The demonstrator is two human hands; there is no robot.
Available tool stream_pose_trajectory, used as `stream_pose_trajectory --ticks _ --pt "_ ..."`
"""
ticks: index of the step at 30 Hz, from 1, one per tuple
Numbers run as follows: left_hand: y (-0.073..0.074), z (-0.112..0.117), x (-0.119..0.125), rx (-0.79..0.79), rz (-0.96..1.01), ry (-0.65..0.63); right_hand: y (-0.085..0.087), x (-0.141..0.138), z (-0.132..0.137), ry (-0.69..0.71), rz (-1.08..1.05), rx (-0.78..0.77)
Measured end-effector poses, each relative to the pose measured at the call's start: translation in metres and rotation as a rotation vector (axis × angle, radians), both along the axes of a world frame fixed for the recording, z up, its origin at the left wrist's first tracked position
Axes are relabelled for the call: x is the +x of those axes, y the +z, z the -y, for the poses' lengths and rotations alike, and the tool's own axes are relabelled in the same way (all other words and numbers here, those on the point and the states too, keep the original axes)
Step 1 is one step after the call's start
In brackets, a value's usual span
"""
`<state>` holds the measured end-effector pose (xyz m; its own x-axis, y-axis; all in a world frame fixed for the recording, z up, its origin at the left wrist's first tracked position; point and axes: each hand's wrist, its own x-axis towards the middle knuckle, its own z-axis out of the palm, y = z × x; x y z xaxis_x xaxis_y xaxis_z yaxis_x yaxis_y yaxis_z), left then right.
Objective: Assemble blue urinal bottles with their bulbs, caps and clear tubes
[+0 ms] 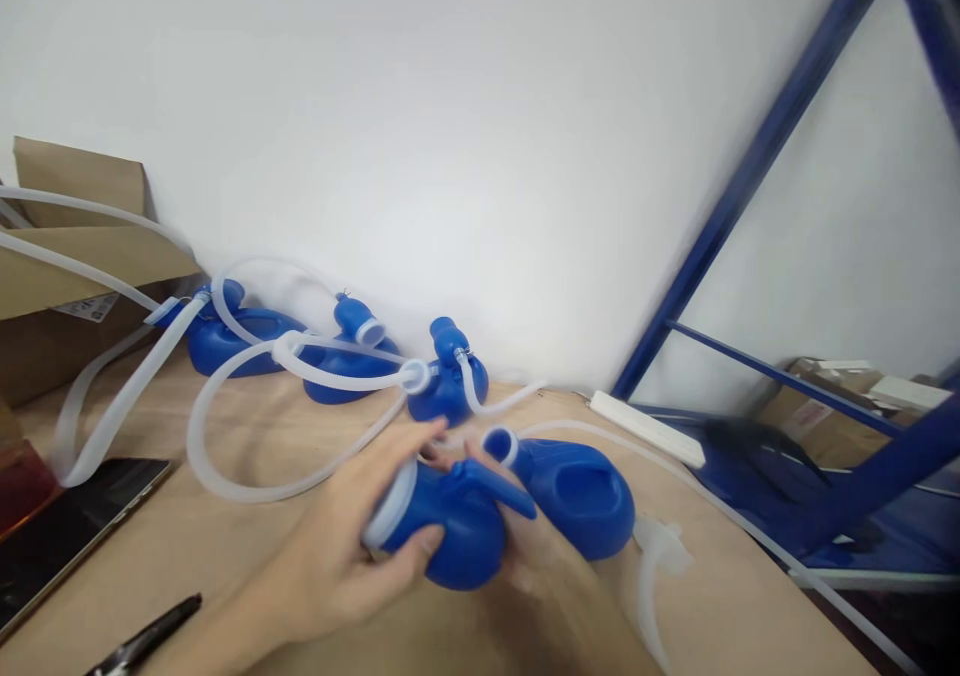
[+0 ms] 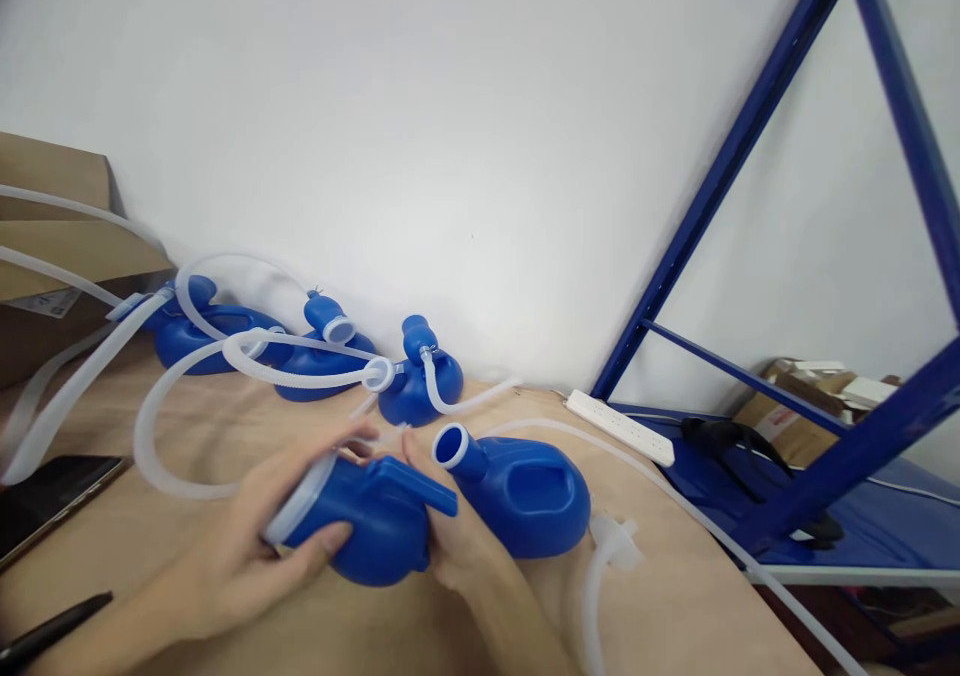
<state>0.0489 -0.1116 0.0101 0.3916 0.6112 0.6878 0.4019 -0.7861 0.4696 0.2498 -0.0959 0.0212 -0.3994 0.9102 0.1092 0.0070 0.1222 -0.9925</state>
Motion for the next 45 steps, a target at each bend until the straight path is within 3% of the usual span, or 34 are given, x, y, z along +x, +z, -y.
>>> stream_pose_trajectory --ticks 3,5,7,10,13,18,24,31,36,41,45 --pt "0.018 -0.008 -0.011 0.072 -0.023 0.143 -0.005 -0.003 -0.009 0.037 -0.334 -0.241" --pt "0.024 -0.010 -0.017 0.168 -0.068 0.203 0.000 0.004 -0.011 0.009 -0.399 -0.138" --pt "0.026 -0.009 -0.019 0.249 -0.105 0.224 0.009 0.015 -0.007 0.008 -0.269 0.069" --pt "0.023 -0.006 -0.013 0.308 -0.133 0.173 0.021 0.025 0.001 -0.013 0.193 0.439" --pt "0.017 -0.003 -0.003 0.299 -0.106 0.121 0.018 0.023 0.004 -0.083 0.538 0.688" --pt "0.016 0.004 0.003 0.231 -0.049 0.065 0.001 0.018 -0.004 -0.040 0.520 0.807" --pt "0.028 0.005 -0.005 0.209 -0.058 0.062 0.010 0.023 0.000 0.021 0.555 0.679" --pt "0.024 0.002 -0.005 0.318 -0.109 0.013 0.012 0.019 0.007 0.001 0.472 0.549" --pt "0.027 0.004 -0.004 0.303 -0.088 -0.003 0.011 0.017 0.009 -0.012 0.400 0.389" --pt "0.029 0.005 -0.002 0.312 -0.072 0.022 0.011 0.017 0.013 -0.004 0.397 0.378" --pt "0.021 0.004 -0.002 0.335 -0.094 0.053 0.014 0.013 0.017 -0.008 0.409 0.399"
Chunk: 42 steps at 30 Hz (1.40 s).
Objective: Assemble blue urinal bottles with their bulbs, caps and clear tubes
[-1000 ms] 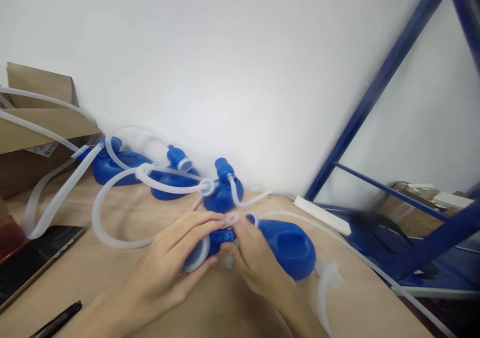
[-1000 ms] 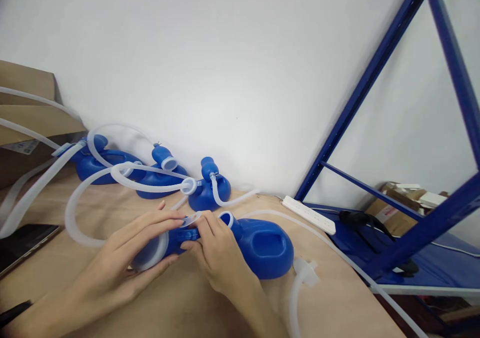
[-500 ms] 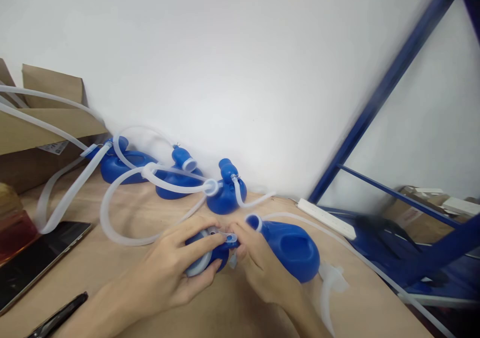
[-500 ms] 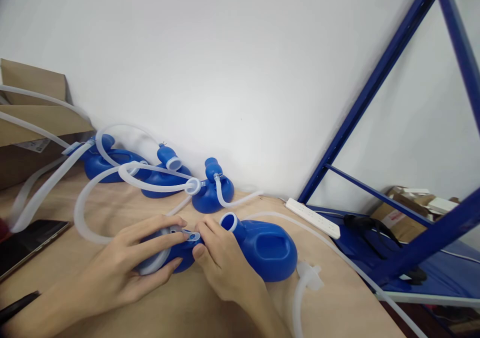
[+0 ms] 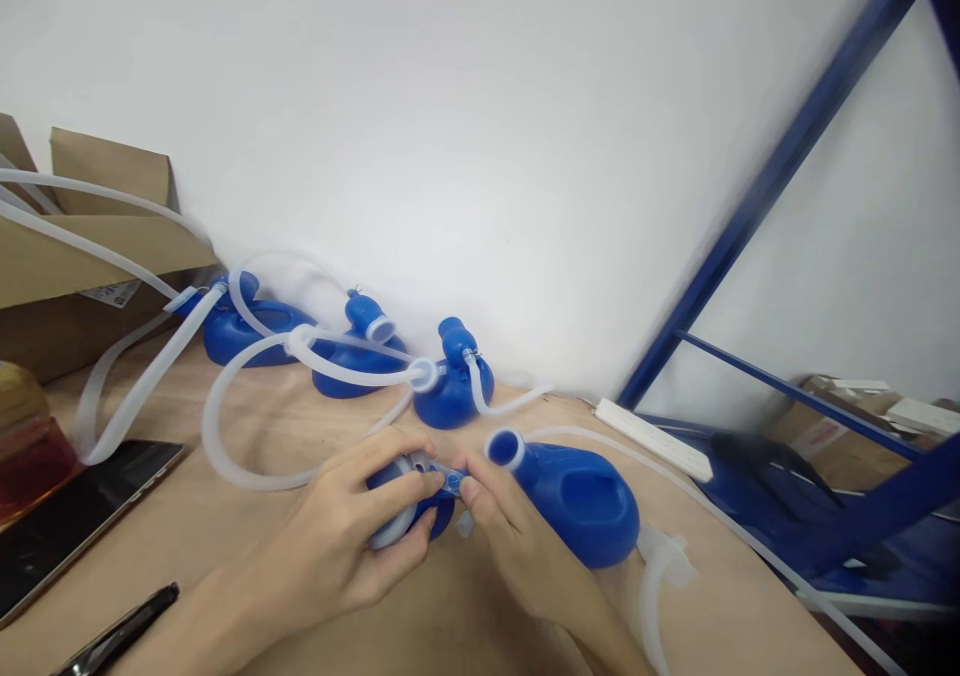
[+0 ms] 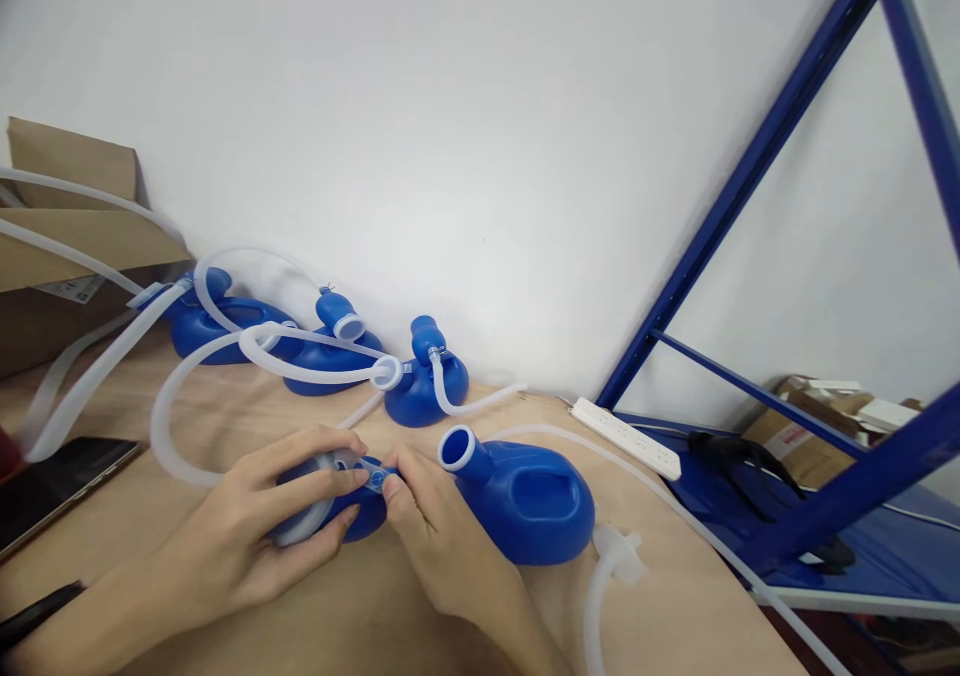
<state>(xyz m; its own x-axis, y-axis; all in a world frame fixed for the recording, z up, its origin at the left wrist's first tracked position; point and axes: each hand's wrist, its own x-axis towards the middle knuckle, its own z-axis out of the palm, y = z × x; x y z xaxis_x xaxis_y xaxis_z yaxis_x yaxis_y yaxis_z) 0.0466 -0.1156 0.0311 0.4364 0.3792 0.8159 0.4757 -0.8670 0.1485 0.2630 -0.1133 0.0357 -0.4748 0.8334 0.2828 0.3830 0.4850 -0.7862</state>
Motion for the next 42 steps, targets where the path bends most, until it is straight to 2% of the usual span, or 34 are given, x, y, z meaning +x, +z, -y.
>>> stream_pose_trajectory --ticks 4,8,11,13,16,18,22,24,26,29,31,33,36,38,40,42 --pt "-0.007 -0.001 -0.003 0.042 -0.065 0.071 0.001 -0.006 0.003 -0.039 0.057 0.027" --pt "-0.006 -0.007 -0.008 -0.075 -0.131 0.093 0.003 -0.008 0.001 -0.061 0.032 0.031" --pt "-0.007 -0.024 -0.014 -0.309 -0.106 0.095 0.009 0.002 -0.005 -0.108 0.081 0.026" --pt "-0.014 -0.041 -0.019 -0.527 -0.023 0.115 0.014 0.017 -0.012 -0.195 0.184 0.118" --pt "-0.037 -0.067 -0.026 -0.861 0.121 0.201 0.016 0.051 -0.028 -0.338 0.391 0.272" --pt "-0.057 -0.081 -0.030 -0.979 0.161 0.257 0.014 0.077 -0.039 -0.336 0.521 0.195" --pt "-0.092 -0.094 -0.029 -0.932 0.165 0.318 0.009 0.123 -0.052 -0.251 0.644 -0.112" --pt "-0.102 -0.092 -0.025 -0.865 0.168 0.362 0.009 0.137 -0.053 -0.240 0.615 -0.167" --pt "-0.107 -0.087 -0.018 -0.743 0.123 0.383 0.012 0.145 -0.051 -0.241 0.584 -0.189" --pt "-0.102 -0.071 0.003 -0.451 -0.117 0.302 0.018 0.155 -0.046 -0.218 0.588 -0.216" --pt "-0.095 -0.058 0.024 -0.317 -0.282 0.217 0.022 0.166 -0.043 -0.234 0.584 -0.246" --pt "-0.089 -0.046 0.049 -0.315 -0.363 0.154 0.021 0.185 -0.039 -0.312 0.566 -0.282" --pt "-0.085 -0.031 0.086 -0.381 -0.432 0.076 0.012 0.223 -0.031 -0.518 0.559 -0.372" --pt "-0.084 -0.026 0.104 -0.418 -0.452 0.046 0.000 0.244 -0.025 -0.625 0.590 -0.536" --pt "-0.082 -0.022 0.117 -0.472 -0.459 0.037 -0.014 0.257 -0.021 -0.662 0.602 -0.709" --pt "-0.077 -0.019 0.124 -0.553 -0.467 0.030 -0.025 0.263 -0.018 -0.665 0.576 -0.790"
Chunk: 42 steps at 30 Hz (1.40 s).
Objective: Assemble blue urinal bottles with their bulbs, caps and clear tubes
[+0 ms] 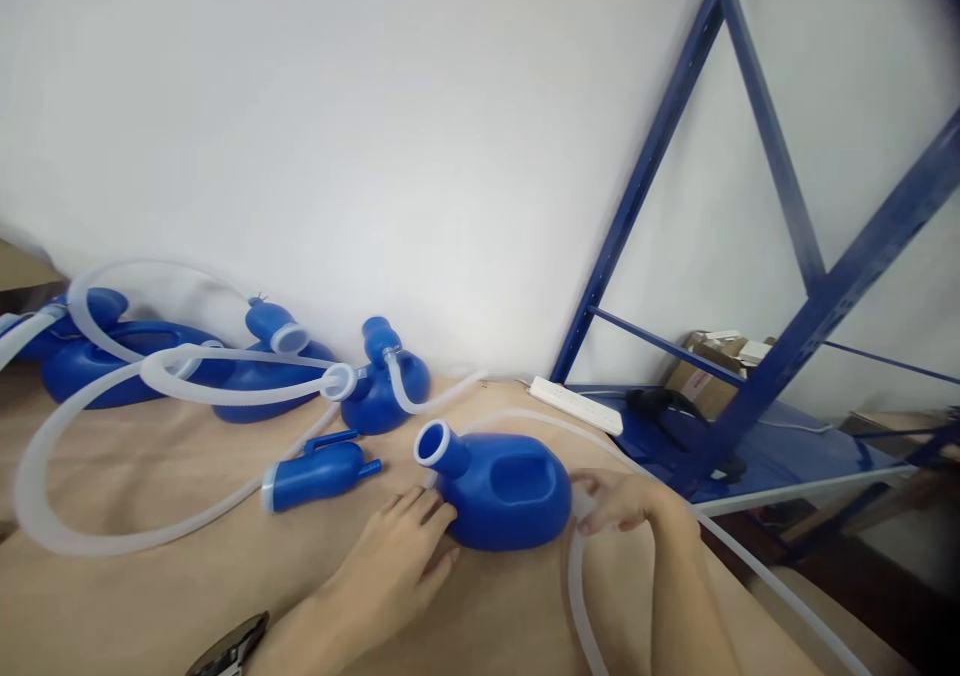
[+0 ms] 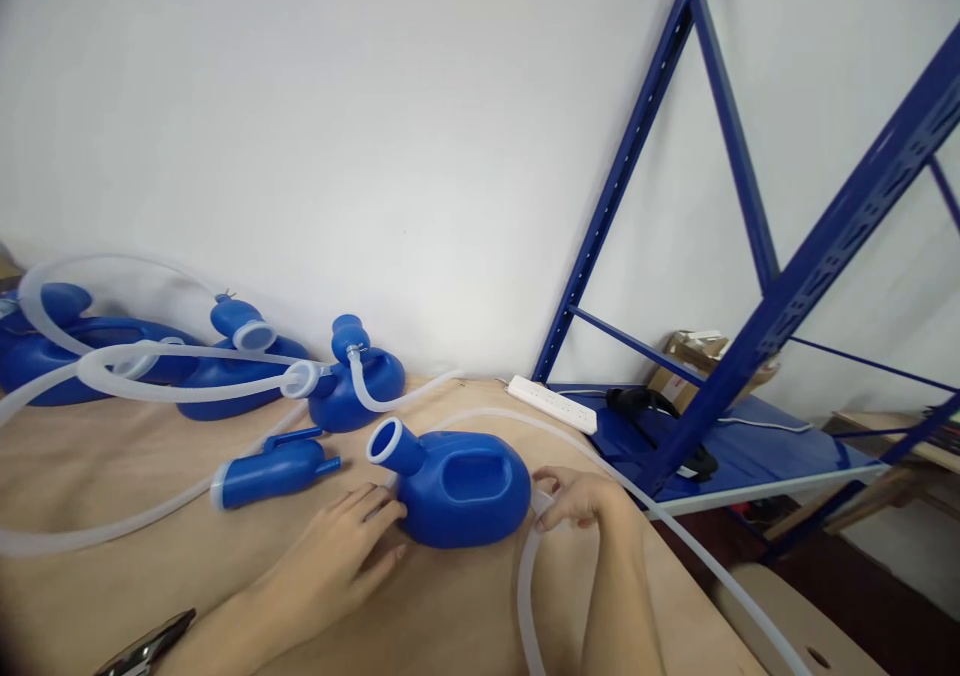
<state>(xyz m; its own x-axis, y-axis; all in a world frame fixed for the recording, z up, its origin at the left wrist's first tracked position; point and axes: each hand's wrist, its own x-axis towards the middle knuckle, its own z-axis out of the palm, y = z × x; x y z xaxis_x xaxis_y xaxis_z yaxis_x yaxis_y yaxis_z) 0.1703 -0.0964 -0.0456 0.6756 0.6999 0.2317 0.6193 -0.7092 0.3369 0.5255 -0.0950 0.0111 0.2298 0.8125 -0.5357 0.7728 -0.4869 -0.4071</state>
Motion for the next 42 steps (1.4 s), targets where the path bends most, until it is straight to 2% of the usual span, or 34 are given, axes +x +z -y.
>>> stream_pose_trajectory --ticks 3,5,7,10,12,13,15,17,18,19,22,24,26,28,30,32,34,36,39,42 --pt "0.011 0.006 0.001 -0.145 0.014 0.006 0.002 0.001 0.004 -0.028 -0.024 0.028" --pt "0.019 0.012 -0.003 -0.252 0.082 0.016 0.020 -0.002 0.012 -0.047 -0.010 0.076" --pt "0.026 0.018 -0.007 -0.399 0.195 0.031 0.050 -0.015 0.025 -0.030 0.013 0.210" --pt "0.035 0.026 -0.009 -0.668 0.436 -0.024 0.096 -0.063 0.047 0.190 -0.012 0.700" --pt "0.043 0.029 -0.009 -0.741 0.690 -0.149 0.110 -0.111 0.053 0.337 -0.186 0.953" --pt "0.048 0.031 -0.010 -0.735 0.831 -0.207 0.110 -0.136 0.053 0.355 -0.256 1.077" --pt "0.064 0.032 -0.016 -0.704 1.068 -0.214 0.097 -0.182 0.043 0.306 -0.344 1.293" --pt "0.086 0.030 -0.030 -0.734 1.168 0.028 0.077 -0.214 0.029 0.253 -0.458 1.374" --pt "0.098 0.028 -0.040 -0.736 1.152 0.147 0.068 -0.223 0.021 0.310 -0.517 1.312" --pt "0.109 0.023 -0.052 -0.713 1.097 0.211 0.061 -0.228 0.015 0.404 -0.550 1.221" --pt "0.130 0.000 -0.090 -0.486 0.793 0.235 0.058 -0.218 0.007 0.738 -0.408 0.928" --pt "0.132 -0.018 -0.110 -0.316 0.608 0.217 0.065 -0.197 0.008 0.779 -0.200 0.890" --pt "0.127 -0.034 -0.122 -0.228 0.491 0.204 0.071 -0.171 0.008 0.662 -0.036 0.916" --pt "0.117 -0.045 -0.123 -0.197 0.429 0.165 0.069 -0.145 0.004 0.563 0.054 0.824" --pt "0.105 -0.051 -0.116 -0.164 0.404 0.090 0.055 -0.124 -0.004 0.557 0.085 0.700" --pt "0.091 -0.055 -0.102 -0.108 0.377 0.007 0.035 -0.111 -0.013 0.588 0.031 0.661" --pt "0.077 -0.058 -0.088 -0.063 0.334 -0.069 0.017 -0.107 -0.019 0.582 -0.046 0.692" --pt "0.065 -0.061 -0.078 -0.046 0.315 -0.116 0.008 -0.109 -0.022 0.568 -0.102 0.706" --pt "0.057 -0.062 -0.072 -0.068 0.307 -0.141 0.007 -0.116 -0.023 0.549 -0.135 0.675" --pt "0.060 -0.057 -0.072 -0.037 0.265 -0.135 0.012 -0.119 -0.024 0.542 -0.149 0.644"
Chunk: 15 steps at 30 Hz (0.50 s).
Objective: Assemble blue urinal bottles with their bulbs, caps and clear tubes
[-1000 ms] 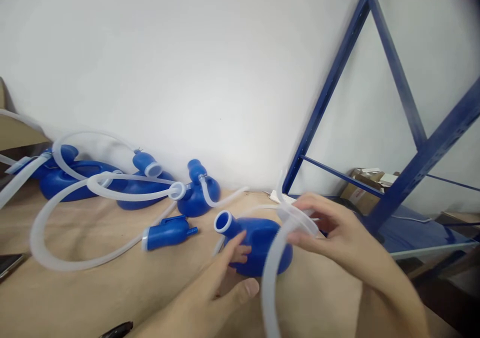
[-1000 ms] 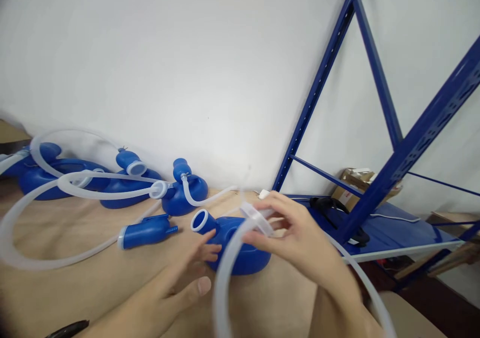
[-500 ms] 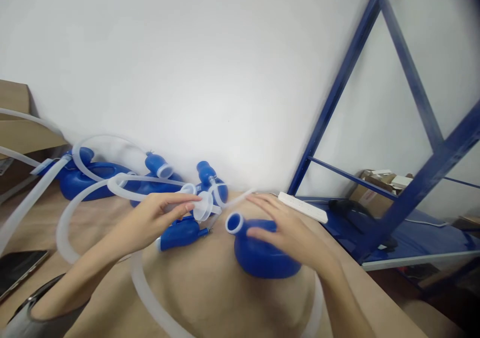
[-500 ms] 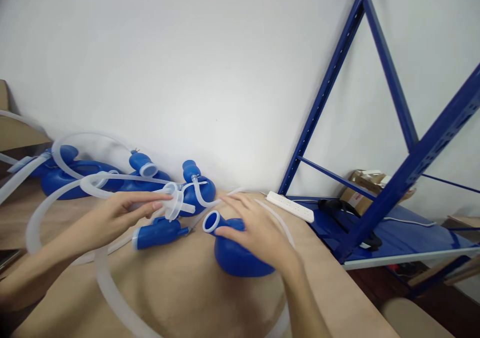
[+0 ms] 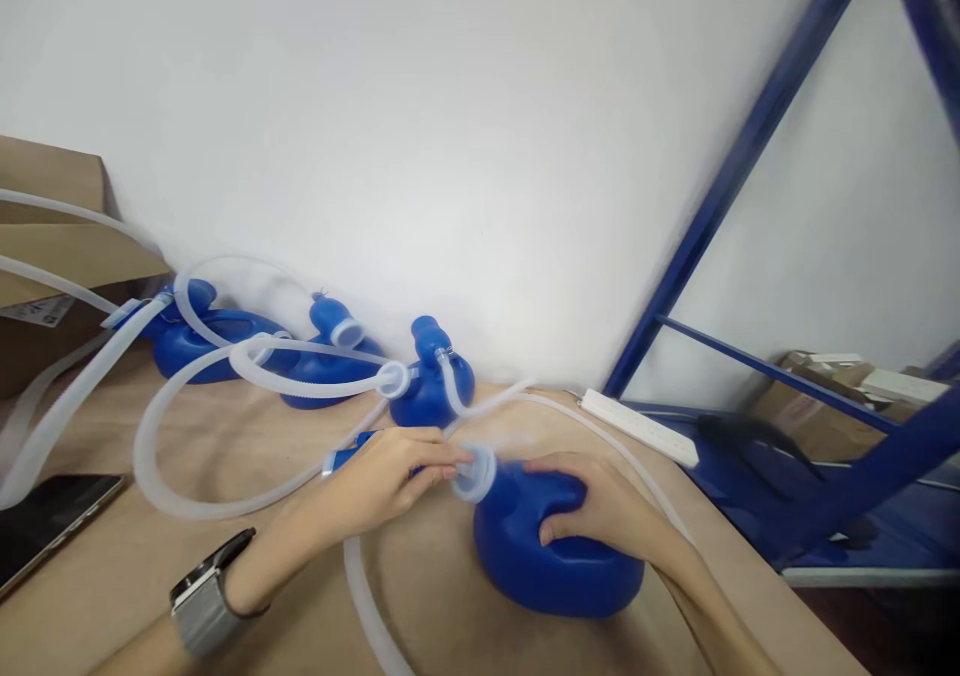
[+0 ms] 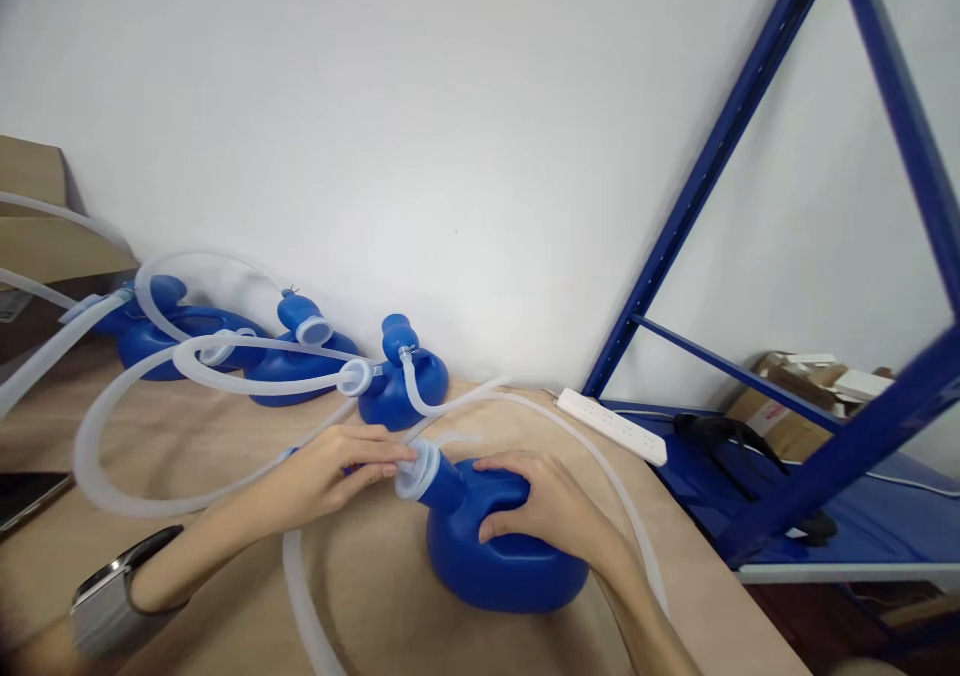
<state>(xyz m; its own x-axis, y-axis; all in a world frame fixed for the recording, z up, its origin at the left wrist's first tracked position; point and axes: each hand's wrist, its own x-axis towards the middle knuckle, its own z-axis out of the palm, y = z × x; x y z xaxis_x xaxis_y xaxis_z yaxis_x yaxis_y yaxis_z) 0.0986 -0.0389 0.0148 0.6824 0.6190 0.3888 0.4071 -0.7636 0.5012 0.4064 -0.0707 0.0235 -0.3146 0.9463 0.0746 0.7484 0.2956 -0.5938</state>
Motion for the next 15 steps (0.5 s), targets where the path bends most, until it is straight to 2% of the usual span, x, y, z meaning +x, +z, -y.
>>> stream_pose_trajectory --ticks 4,6,8,12,15 --pt "0.006 0.013 0.008 -0.037 -0.001 0.122 0.001 0.000 -0.002 0.027 -0.005 -0.015" --pt "0.003 0.020 0.012 -0.069 -0.009 0.178 -0.001 0.000 -0.002 0.029 -0.011 -0.026" --pt "-0.004 0.025 0.013 -0.027 -0.035 0.221 -0.003 0.000 -0.002 0.021 -0.020 -0.040" --pt "-0.018 0.028 0.012 0.070 -0.061 0.176 -0.004 0.000 -0.003 0.011 -0.040 -0.073" --pt "-0.016 0.026 0.015 0.054 -0.025 0.122 -0.003 -0.001 -0.003 -0.006 -0.036 -0.091"
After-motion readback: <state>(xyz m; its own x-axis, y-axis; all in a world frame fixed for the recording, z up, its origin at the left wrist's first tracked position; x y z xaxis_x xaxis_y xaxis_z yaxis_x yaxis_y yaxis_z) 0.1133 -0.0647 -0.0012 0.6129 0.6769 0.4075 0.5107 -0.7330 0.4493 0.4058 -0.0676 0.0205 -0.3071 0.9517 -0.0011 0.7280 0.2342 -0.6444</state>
